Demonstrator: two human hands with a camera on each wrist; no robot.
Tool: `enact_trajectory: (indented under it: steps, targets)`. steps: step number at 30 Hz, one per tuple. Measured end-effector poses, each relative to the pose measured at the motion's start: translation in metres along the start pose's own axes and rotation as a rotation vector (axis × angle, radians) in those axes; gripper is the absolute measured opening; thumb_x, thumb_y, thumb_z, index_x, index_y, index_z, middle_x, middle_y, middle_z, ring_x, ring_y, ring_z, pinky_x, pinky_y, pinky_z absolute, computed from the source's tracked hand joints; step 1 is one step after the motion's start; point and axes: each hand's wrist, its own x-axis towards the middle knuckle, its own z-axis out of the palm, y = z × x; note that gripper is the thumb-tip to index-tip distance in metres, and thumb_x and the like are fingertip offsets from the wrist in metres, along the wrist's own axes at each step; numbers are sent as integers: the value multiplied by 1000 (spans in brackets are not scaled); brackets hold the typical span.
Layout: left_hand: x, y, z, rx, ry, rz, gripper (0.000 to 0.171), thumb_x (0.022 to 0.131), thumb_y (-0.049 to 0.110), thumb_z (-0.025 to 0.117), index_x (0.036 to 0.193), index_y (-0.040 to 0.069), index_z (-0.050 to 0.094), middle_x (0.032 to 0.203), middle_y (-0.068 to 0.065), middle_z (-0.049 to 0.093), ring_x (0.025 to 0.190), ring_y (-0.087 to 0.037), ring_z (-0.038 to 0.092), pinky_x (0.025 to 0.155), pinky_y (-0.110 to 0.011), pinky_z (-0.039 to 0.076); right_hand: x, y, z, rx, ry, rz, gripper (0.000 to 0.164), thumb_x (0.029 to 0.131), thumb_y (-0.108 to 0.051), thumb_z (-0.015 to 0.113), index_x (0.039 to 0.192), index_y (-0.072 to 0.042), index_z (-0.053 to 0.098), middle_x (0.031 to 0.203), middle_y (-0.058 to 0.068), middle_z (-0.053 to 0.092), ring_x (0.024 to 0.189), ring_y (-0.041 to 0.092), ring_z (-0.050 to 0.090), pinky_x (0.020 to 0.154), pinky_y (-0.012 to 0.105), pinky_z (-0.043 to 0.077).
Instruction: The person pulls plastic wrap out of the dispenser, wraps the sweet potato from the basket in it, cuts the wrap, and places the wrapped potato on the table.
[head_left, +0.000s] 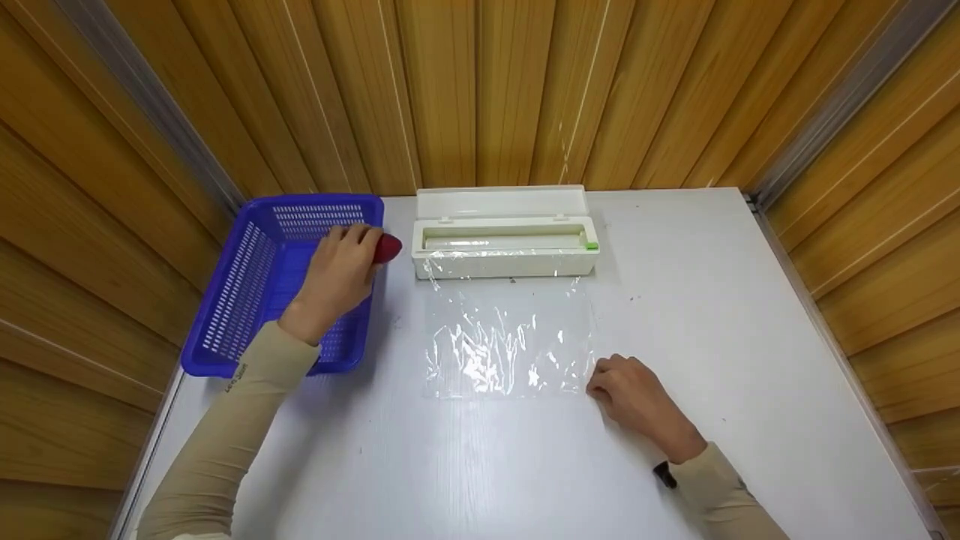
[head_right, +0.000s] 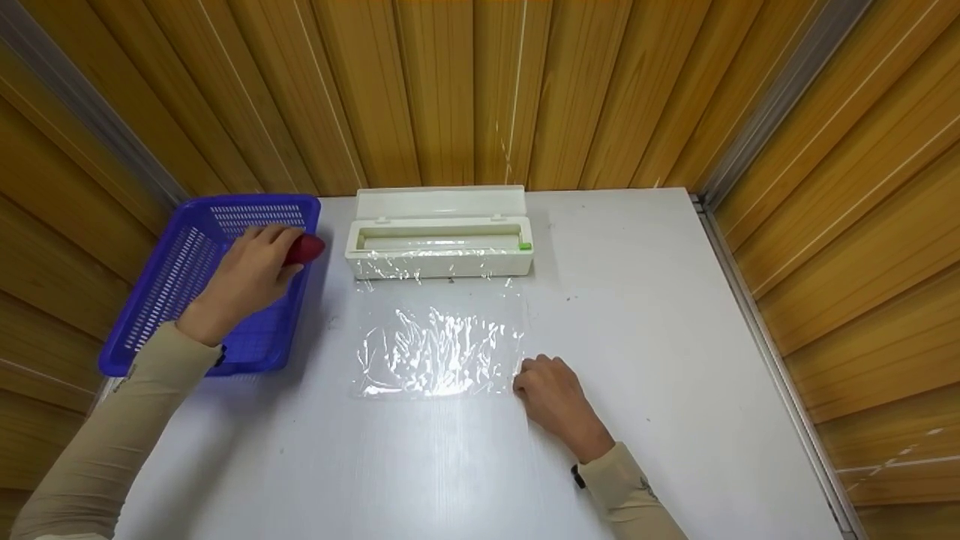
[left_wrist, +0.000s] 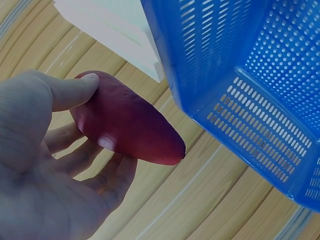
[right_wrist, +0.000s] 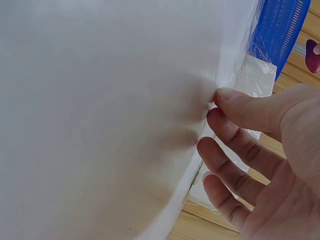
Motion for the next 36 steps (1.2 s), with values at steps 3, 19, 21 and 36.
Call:
enact_trajectory:
  steps: [3,19,21,36]
  targets:
    - [1,2,1,-10,-11,1,54,95,10,79,144,-2,59,139,-27,64,122,-49,61,107,-63,53,0,0,1,-3,9,-3,19,81,2,88,78,-15,82,81,-4,70,73,17,61,66,31,47]
    - [6,13,6,-5,-10,36,51,98,12,77,143,-2,59,139,-26,65,120,-48,62,104,-60,55,0,-2,1,-1,27,2,17,79,1,90,79,-15,82,80,-4,70,72,17,61,64,30,45]
    - [6,14,7,-8,-6,42,50,98,12,77,143,-2,59,138,-26,65,121,-47,61,105,-60,54,1,-2,1,-2,19,6,17,79,0,90,79,-15,82,80,-4,70,72,17,61,65,30,45]
    - [8,23,10,-2,-10,69,51,97,12,77,143,-1,59,138,-24,65,118,-47,62,100,-58,56,0,0,2,-15,21,-16,19,79,1,89,78,-16,81,80,-4,69,73,18,61,66,31,47]
